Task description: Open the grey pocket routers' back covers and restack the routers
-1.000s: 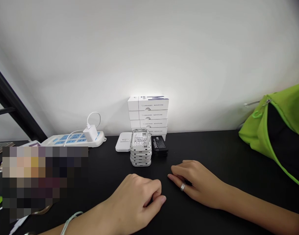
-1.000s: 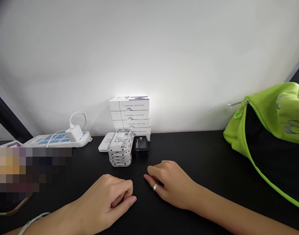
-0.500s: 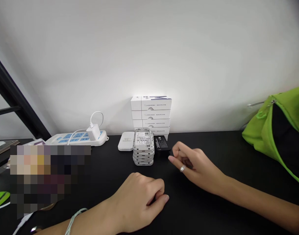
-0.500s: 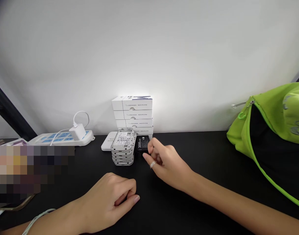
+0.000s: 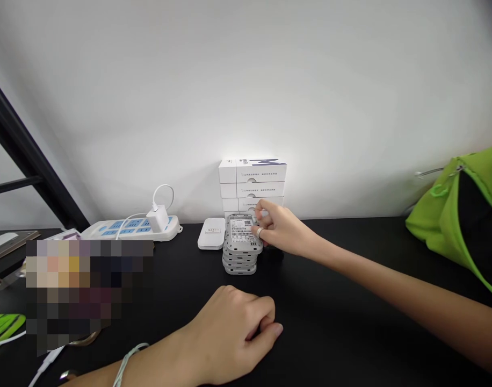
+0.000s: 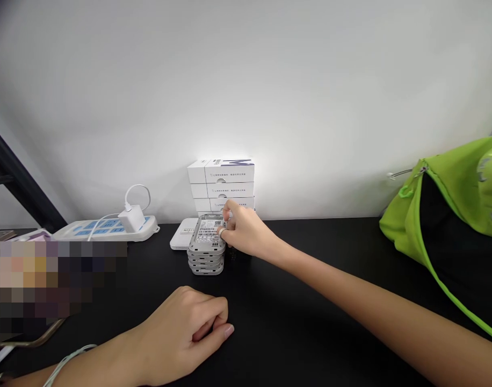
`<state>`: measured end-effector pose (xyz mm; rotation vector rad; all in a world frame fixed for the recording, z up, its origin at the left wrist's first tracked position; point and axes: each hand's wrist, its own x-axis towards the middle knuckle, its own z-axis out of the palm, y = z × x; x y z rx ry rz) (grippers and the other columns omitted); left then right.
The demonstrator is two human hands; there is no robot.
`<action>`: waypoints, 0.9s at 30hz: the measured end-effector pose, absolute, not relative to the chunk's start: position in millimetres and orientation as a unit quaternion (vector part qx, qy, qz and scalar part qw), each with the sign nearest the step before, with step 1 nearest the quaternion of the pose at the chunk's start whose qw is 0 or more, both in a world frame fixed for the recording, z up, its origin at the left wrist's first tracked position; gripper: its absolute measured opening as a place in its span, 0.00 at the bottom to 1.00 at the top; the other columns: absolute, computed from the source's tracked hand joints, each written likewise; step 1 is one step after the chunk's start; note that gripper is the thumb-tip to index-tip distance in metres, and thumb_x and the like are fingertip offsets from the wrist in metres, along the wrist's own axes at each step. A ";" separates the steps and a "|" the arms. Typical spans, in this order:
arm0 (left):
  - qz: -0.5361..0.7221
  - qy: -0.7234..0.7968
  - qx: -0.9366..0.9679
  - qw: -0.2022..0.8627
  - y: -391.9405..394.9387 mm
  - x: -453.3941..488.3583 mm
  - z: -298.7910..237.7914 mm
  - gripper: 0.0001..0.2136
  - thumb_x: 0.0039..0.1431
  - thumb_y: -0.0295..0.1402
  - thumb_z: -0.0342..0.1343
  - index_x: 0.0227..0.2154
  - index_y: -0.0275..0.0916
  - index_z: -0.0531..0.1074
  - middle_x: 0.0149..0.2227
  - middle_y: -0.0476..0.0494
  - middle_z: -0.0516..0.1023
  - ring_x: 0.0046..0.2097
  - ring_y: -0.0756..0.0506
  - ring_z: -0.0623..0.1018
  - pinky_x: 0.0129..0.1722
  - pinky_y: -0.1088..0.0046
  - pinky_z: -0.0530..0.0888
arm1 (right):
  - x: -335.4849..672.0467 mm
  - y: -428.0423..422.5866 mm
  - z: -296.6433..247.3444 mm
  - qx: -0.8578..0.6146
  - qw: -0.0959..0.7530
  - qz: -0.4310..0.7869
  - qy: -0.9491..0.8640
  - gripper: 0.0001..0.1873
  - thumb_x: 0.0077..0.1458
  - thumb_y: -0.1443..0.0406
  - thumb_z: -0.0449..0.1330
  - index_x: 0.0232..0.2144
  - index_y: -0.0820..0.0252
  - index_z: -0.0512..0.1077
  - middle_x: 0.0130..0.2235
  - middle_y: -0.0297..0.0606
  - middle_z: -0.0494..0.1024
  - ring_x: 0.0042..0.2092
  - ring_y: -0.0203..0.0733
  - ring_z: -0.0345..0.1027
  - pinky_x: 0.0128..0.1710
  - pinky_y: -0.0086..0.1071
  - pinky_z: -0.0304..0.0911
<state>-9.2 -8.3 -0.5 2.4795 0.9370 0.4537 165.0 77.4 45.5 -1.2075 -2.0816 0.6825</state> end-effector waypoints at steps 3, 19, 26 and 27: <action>0.164 0.337 0.900 0.224 -8.9 -9.1 0.6 0.12 0.61 0.29 0.52 0.23 0.39 0.58 0.18 0.57 0.59 0.20 0.53 0.59 0.23 0.75 0.54 | 177.3 60.4 47.4 -0.453 0.321 0.249 -0.793 0.12 0.51 0.69 0.55 0.30 0.52 0.53 0.18 0.20 0.63 0.22 0.35 0.61 0.24 0.29 0.55; 0.152 0.361 0.890 0.235 -8.9 -7.2 0.7 0.20 0.51 0.44 0.65 0.22 0.39 0.60 0.18 0.58 0.60 0.20 0.54 0.60 0.22 0.77 0.55 | 216.3 -15.1 -1.1 -0.490 0.248 0.277 -0.788 0.12 0.57 0.70 0.51 0.27 0.52 0.51 0.21 0.23 0.58 0.22 0.33 0.51 0.21 0.27 0.49; 0.151 0.363 0.889 0.235 -10.3 -7.7 1.7 0.20 0.52 0.41 0.64 0.21 0.38 0.58 0.17 0.58 0.59 0.20 0.54 0.59 0.22 0.76 0.53 | 218.1 -9.5 -0.6 -0.517 0.216 0.271 -0.783 0.10 0.62 0.55 0.52 0.38 0.51 0.55 0.20 0.22 0.62 0.22 0.35 0.55 0.21 0.28 0.52; 0.152 0.360 0.889 0.237 -10.6 -7.7 2.4 0.20 0.52 0.41 0.64 0.21 0.38 0.58 0.17 0.58 0.59 0.20 0.54 0.59 0.22 0.76 0.53 | 218.9 -4.7 1.4 -0.520 0.225 0.269 -0.779 0.12 0.62 0.53 0.52 0.40 0.51 0.55 0.21 0.22 0.64 0.22 0.36 0.57 0.22 0.29 0.52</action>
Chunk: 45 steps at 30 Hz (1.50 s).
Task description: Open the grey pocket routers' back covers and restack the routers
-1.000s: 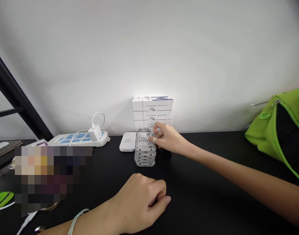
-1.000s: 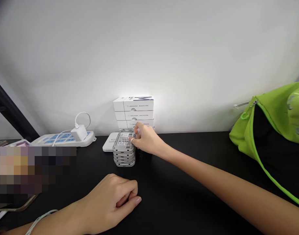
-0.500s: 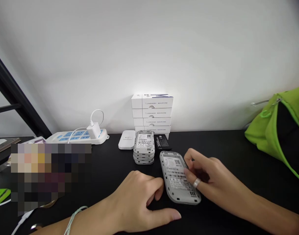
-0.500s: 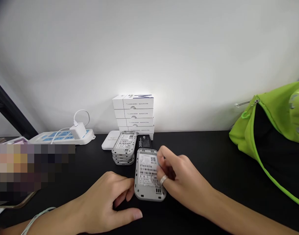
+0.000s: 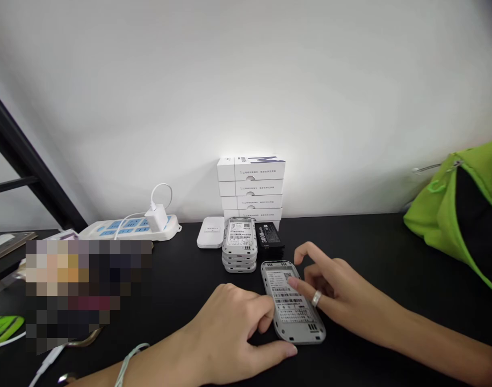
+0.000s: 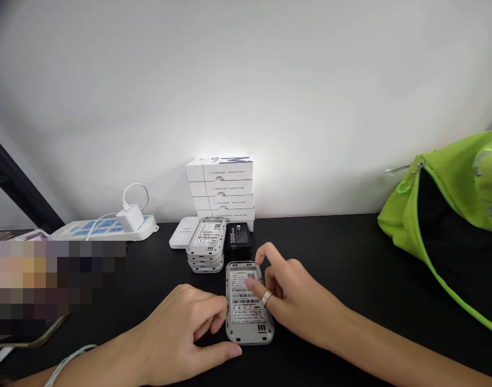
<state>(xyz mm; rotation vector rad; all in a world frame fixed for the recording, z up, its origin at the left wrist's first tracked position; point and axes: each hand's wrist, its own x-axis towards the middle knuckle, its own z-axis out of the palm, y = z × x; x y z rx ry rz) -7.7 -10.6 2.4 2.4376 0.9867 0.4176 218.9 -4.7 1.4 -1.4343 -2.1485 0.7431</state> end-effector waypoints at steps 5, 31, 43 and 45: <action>0.160 0.357 0.890 0.236 -10.9 -7.6 2.5 0.20 0.52 0.40 0.64 0.21 0.38 0.57 0.17 0.58 0.59 0.19 0.54 0.59 0.21 0.76 0.53 | 217.6 39.3 14.7 -0.531 0.330 0.301 -0.720 0.19 0.58 0.50 0.57 0.40 0.53 0.55 0.23 0.25 0.70 0.23 0.36 0.63 0.23 0.30 0.57; 0.139 0.365 0.889 0.240 -8.6 -6.3 -1.2 0.18 0.54 0.40 0.62 0.22 0.39 0.58 0.18 0.58 0.59 0.20 0.54 0.59 0.22 0.75 0.55 | 229.2 4.7 -10.0 -0.409 0.346 0.465 -0.705 0.24 0.55 0.57 0.64 0.52 0.52 0.63 0.33 0.30 0.68 0.33 0.35 0.63 0.33 0.31 0.62; 0.131 0.365 0.893 0.226 -11.5 -6.7 3.1 0.17 0.53 0.38 0.62 0.22 0.39 0.58 0.19 0.58 0.60 0.21 0.54 0.58 0.22 0.74 0.54 | 230.8 -8.5 -0.6 -0.412 0.233 0.364 -0.802 0.41 0.48 0.53 0.68 0.61 0.49 0.58 0.58 0.43 0.63 0.56 0.50 0.62 0.58 0.45 0.60; 0.131 0.365 0.893 0.227 -11.9 -6.3 3.7 0.17 0.53 0.38 0.62 0.22 0.39 0.57 0.19 0.58 0.59 0.20 0.54 0.58 0.22 0.74 0.53 | 231.4 -9.5 -1.1 -0.412 0.212 0.346 -0.816 0.51 0.42 0.52 0.71 0.64 0.49 0.54 0.64 0.45 0.53 0.64 0.56 0.52 0.63 0.47 0.53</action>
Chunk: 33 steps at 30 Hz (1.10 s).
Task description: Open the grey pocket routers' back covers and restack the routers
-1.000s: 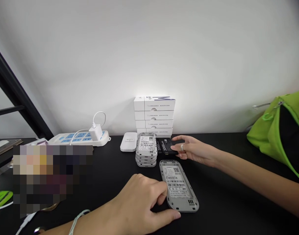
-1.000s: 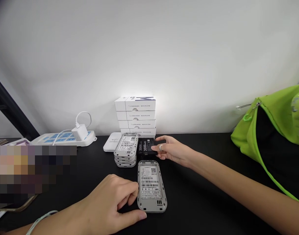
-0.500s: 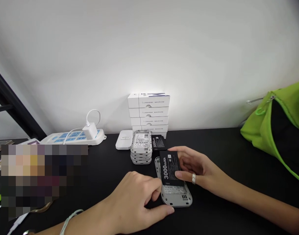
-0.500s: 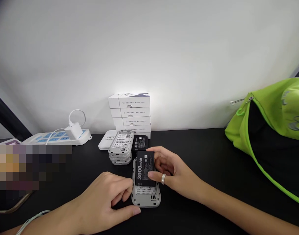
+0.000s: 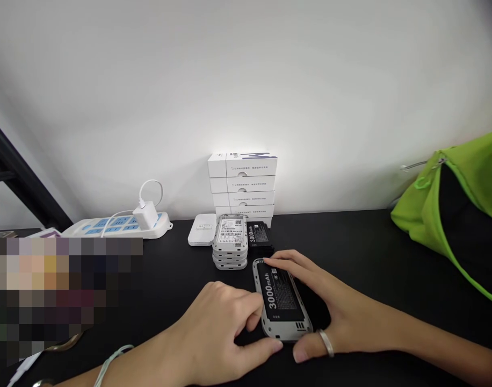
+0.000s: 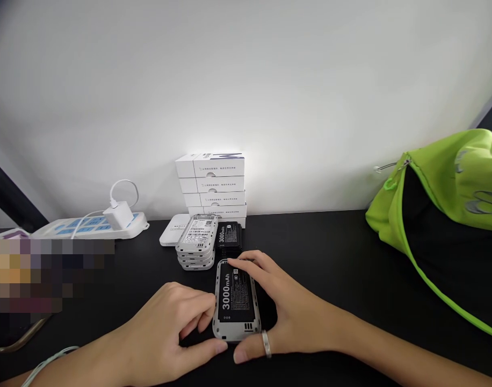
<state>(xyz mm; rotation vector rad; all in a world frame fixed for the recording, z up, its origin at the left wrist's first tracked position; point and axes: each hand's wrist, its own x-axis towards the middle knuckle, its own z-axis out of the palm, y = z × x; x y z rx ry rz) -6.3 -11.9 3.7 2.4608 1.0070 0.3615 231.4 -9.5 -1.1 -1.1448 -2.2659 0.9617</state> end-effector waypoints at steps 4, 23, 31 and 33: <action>0.139 0.358 0.895 0.227 -11.9 -6.1 3.4 0.17 0.53 0.37 0.61 0.22 0.39 0.57 0.19 0.58 0.59 0.20 0.54 0.58 0.22 0.74 0.53 | 229.2 -11.5 -3.3 -0.428 0.184 0.320 -0.825 0.52 0.42 0.50 0.70 0.65 0.50 0.53 0.64 0.47 0.50 0.64 0.58 0.52 0.61 0.48 0.55; 0.124 0.359 0.894 0.237 -11.6 -9.7 2.3 0.19 0.55 0.47 0.61 0.24 0.39 0.60 0.19 0.58 0.60 0.21 0.53 0.61 0.24 0.75 0.56 | 288.2 67.6 5.6 -0.441 0.300 0.294 -0.794 0.30 0.43 0.55 0.71 0.43 0.51 0.59 0.57 0.42 0.64 0.48 0.47 0.65 0.47 0.41 0.64; 0.109 0.370 0.891 0.239 -9.8 -7.8 3.2 0.19 0.54 0.46 0.62 0.24 0.39 0.60 0.19 0.58 0.60 0.21 0.54 0.61 0.24 0.75 0.56 | 293.8 81.1 -2.3 -0.487 0.200 0.232 -0.818 0.31 0.42 0.50 0.69 0.43 0.51 0.61 0.56 0.39 0.66 0.46 0.47 0.64 0.46 0.40 0.64; 0.108 0.371 0.891 0.239 -9.2 -7.4 3.6 0.19 0.54 0.46 0.62 0.24 0.39 0.60 0.19 0.58 0.60 0.21 0.53 0.61 0.24 0.75 0.56 | 296.1 80.9 1.8 -0.493 0.176 0.222 -0.823 0.38 0.41 0.48 0.69 0.51 0.50 0.61 0.55 0.41 0.67 0.48 0.50 0.65 0.47 0.42 0.64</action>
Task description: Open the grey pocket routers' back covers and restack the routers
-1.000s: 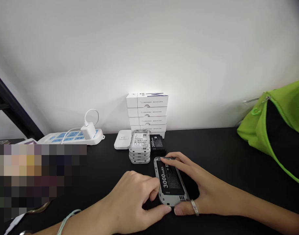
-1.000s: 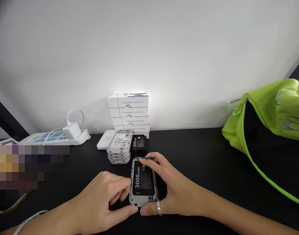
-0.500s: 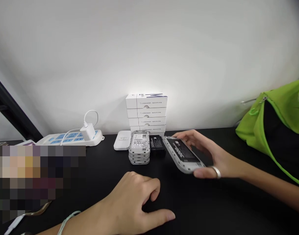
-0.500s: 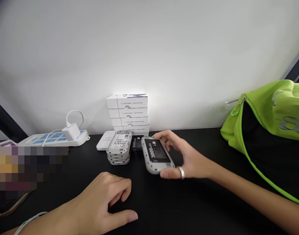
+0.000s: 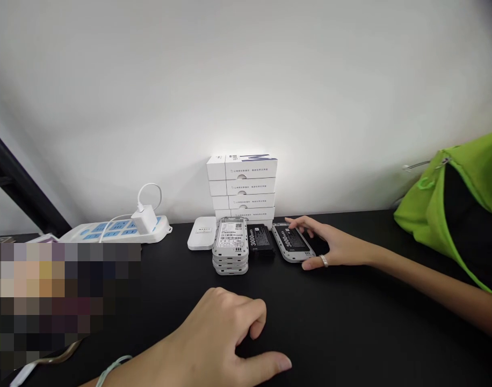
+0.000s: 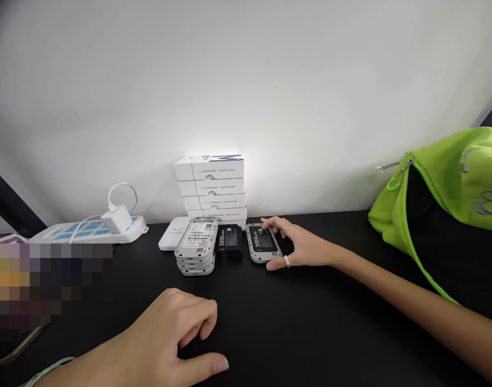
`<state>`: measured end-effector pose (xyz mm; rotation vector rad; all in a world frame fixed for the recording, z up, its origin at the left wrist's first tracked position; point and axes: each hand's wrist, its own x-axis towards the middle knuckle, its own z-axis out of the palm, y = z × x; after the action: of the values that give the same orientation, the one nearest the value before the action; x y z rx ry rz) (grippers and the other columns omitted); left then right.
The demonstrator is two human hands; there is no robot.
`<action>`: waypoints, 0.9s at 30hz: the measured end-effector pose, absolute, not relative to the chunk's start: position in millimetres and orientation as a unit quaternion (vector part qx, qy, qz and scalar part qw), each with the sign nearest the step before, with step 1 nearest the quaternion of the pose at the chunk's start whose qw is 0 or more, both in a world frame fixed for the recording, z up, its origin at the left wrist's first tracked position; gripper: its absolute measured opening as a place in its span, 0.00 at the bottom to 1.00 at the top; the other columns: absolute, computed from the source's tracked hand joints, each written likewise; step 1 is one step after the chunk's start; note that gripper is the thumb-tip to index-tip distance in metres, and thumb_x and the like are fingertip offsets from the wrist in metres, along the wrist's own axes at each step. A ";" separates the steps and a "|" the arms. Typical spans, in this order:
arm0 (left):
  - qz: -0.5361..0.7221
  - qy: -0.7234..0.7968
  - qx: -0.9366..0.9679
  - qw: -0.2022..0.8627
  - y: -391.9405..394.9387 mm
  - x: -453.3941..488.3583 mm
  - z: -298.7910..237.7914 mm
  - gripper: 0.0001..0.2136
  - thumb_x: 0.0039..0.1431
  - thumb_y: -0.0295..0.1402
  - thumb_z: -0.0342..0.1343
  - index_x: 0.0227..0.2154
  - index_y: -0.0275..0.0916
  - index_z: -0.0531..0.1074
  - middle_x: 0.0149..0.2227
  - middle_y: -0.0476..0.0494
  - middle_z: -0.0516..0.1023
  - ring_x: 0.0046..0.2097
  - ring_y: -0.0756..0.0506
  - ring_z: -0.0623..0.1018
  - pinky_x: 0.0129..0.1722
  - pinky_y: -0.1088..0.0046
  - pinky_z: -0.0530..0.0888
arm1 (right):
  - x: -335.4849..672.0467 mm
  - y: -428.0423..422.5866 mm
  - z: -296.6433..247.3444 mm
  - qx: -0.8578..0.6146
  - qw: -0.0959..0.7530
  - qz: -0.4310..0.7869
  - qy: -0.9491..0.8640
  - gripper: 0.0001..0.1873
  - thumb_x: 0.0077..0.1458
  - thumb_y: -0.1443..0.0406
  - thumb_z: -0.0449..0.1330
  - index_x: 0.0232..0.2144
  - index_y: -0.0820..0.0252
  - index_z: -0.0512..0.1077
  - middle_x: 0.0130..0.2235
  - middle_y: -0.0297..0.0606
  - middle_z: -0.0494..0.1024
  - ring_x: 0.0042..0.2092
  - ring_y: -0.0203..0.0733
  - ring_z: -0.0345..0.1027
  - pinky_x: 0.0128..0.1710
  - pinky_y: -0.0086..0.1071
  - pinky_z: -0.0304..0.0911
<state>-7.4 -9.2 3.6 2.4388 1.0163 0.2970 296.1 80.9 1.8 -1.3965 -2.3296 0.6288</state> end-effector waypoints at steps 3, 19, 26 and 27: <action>0.116 0.367 0.892 0.236 -8.8 -7.8 2.8 0.19 0.55 0.47 0.61 0.24 0.40 0.60 0.19 0.58 0.60 0.21 0.53 0.61 0.24 0.74 0.56 | 291.4 79.5 11.6 -0.506 0.232 0.167 -0.814 0.37 0.47 0.46 0.65 0.55 0.51 0.61 0.52 0.43 0.69 0.47 0.51 0.65 0.48 0.44 0.63; 0.146 0.353 0.896 0.226 -11.6 -10.3 1.6 0.20 0.54 0.47 0.62 0.23 0.39 0.61 0.18 0.58 0.60 0.21 0.53 0.61 0.24 0.76 0.55 | 158.2 69.5 40.0 -0.470 0.304 0.262 -0.786 0.14 0.48 0.69 0.58 0.26 0.53 0.53 0.18 0.23 0.67 0.22 0.38 0.68 0.22 0.29 0.56; 0.155 0.354 0.891 0.237 -10.2 -8.3 3.3 0.20 0.54 0.46 0.61 0.21 0.38 0.60 0.17 0.57 0.60 0.20 0.54 0.61 0.23 0.76 0.54 | 201.7 26.9 36.1 -0.473 0.327 0.262 -0.775 0.13 0.53 0.65 0.57 0.27 0.52 0.53 0.20 0.22 0.62 0.22 0.34 0.59 0.22 0.28 0.55; 0.158 0.359 0.888 0.239 -10.5 -8.0 3.8 0.20 0.55 0.45 0.61 0.20 0.38 0.60 0.17 0.57 0.60 0.20 0.54 0.60 0.23 0.76 0.55 | 207.8 18.2 33.3 -0.474 0.327 0.248 -0.779 0.14 0.53 0.64 0.57 0.27 0.52 0.52 0.20 0.22 0.60 0.21 0.34 0.56 0.21 0.28 0.53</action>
<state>-8.0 -10.5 3.8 2.4313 0.9831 0.4322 207.8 18.2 33.3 -1.2409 -2.0411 0.6504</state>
